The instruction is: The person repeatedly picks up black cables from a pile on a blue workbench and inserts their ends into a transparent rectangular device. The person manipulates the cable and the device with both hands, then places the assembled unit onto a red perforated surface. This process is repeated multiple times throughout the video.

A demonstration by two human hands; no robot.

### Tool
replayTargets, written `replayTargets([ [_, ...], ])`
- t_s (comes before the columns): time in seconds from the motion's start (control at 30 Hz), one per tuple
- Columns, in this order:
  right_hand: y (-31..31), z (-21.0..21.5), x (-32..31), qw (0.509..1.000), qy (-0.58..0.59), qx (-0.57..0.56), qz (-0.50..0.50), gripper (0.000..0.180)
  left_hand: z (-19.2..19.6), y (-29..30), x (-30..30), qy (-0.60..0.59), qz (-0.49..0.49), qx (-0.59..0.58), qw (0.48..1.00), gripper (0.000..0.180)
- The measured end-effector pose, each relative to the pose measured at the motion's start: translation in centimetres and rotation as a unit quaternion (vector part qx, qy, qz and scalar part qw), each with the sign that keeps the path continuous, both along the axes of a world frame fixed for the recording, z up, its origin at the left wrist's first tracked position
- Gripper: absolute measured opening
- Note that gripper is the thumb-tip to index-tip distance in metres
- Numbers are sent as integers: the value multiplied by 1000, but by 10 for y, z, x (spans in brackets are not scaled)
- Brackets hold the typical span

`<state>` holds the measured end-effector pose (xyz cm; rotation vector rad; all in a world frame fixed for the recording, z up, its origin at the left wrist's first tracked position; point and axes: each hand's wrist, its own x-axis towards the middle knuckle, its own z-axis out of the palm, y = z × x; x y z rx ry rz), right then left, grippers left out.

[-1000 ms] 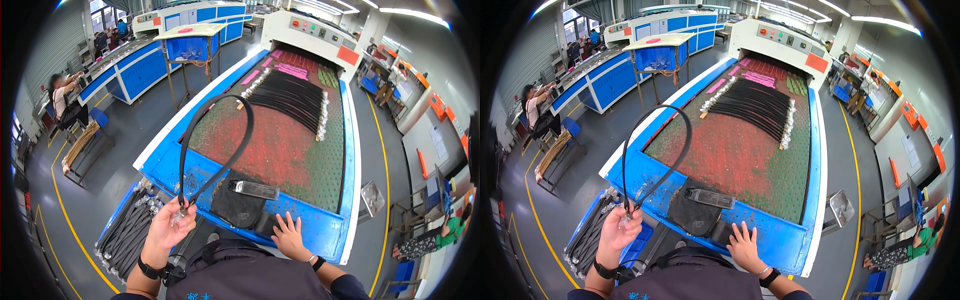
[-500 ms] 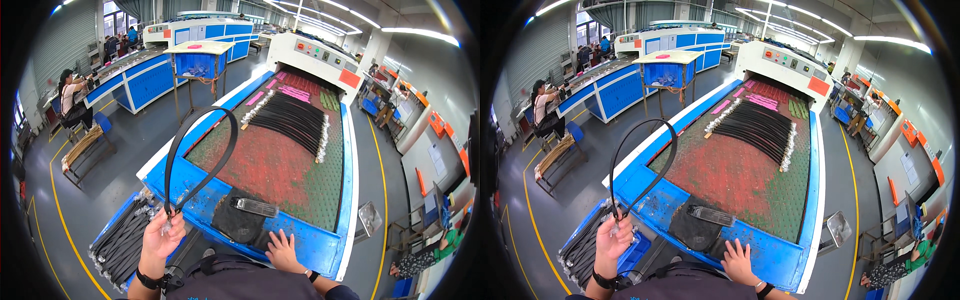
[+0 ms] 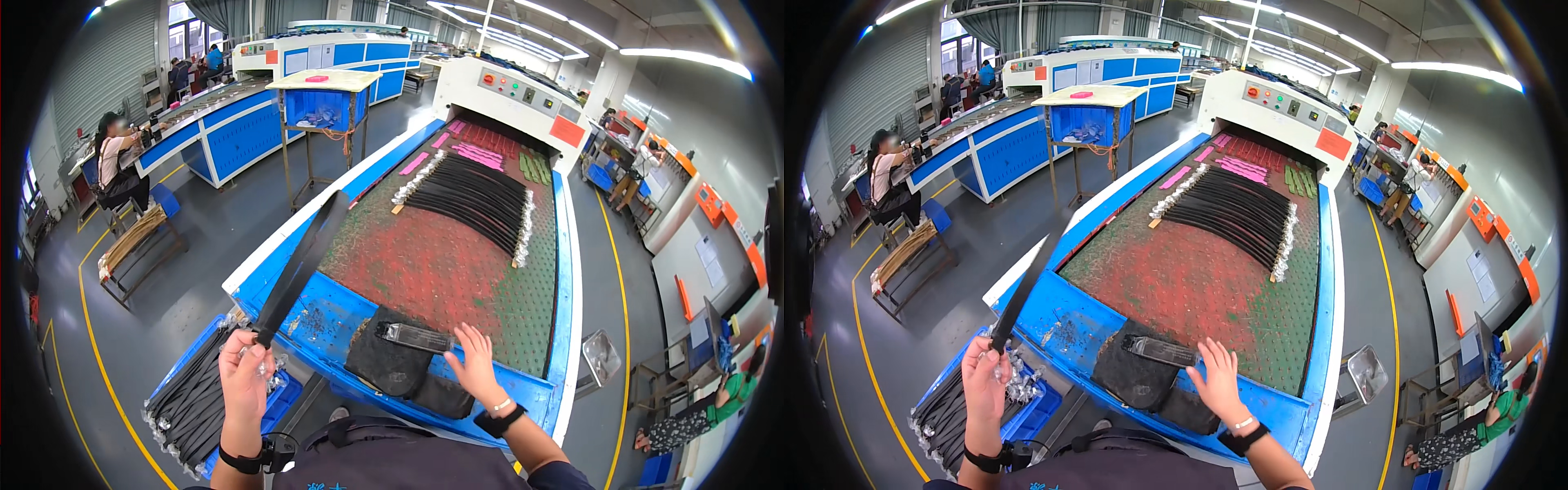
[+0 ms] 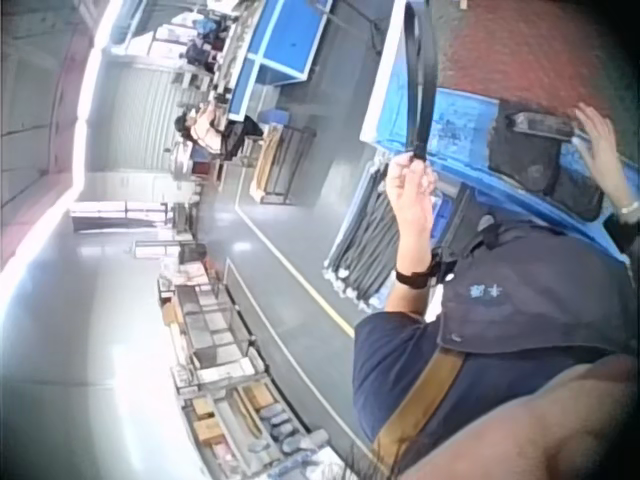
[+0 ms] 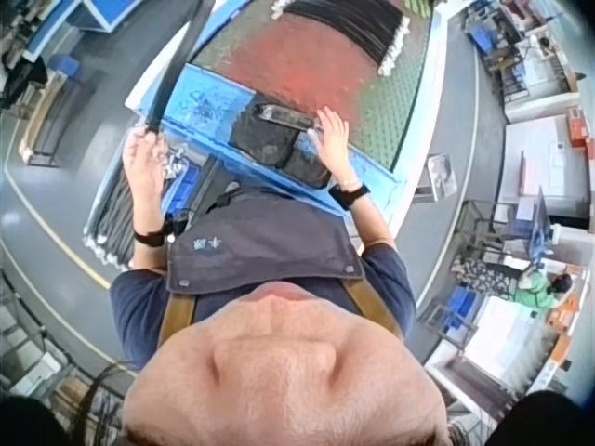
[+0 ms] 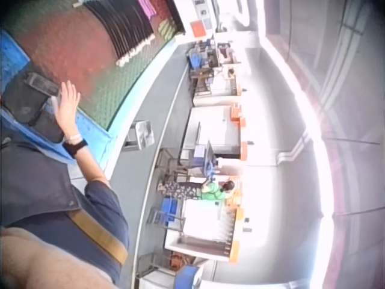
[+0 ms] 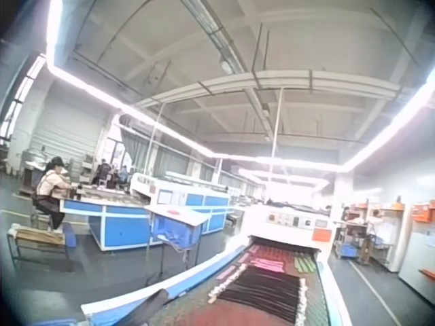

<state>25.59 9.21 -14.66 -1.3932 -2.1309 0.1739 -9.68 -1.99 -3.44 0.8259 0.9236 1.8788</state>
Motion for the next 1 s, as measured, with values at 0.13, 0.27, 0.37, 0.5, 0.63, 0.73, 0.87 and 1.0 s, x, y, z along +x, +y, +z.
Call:
replayTargets([
  [0.13,28,-21,-6,995,-11,-79,57,56,4,-6,3,49,46,-14,998,7],
  [0.27,28,-21,-6,994,-10,-97,54,58,9,-19,-4,92,111,-13,989,5],
  [0.37,25,-20,-2,991,19,-128,35,59,5,-29,-15,131,154,-34,979,5],
  [0.5,22,-10,-1,987,67,-144,37,54,3,-37,-26,230,220,-46,947,6],
  [0.63,22,-19,-7,879,368,-295,71,47,12,-31,-28,324,256,-27,910,6],
  [0.73,26,-15,-19,829,503,-239,60,39,20,-23,-23,367,267,-7,891,6],
  [0.87,19,19,-12,690,689,-217,46,31,28,-24,-21,420,274,15,865,7],
  [1.0,-1,95,14,665,724,-153,99,44,44,-15,-11,469,219,18,856,8],
])
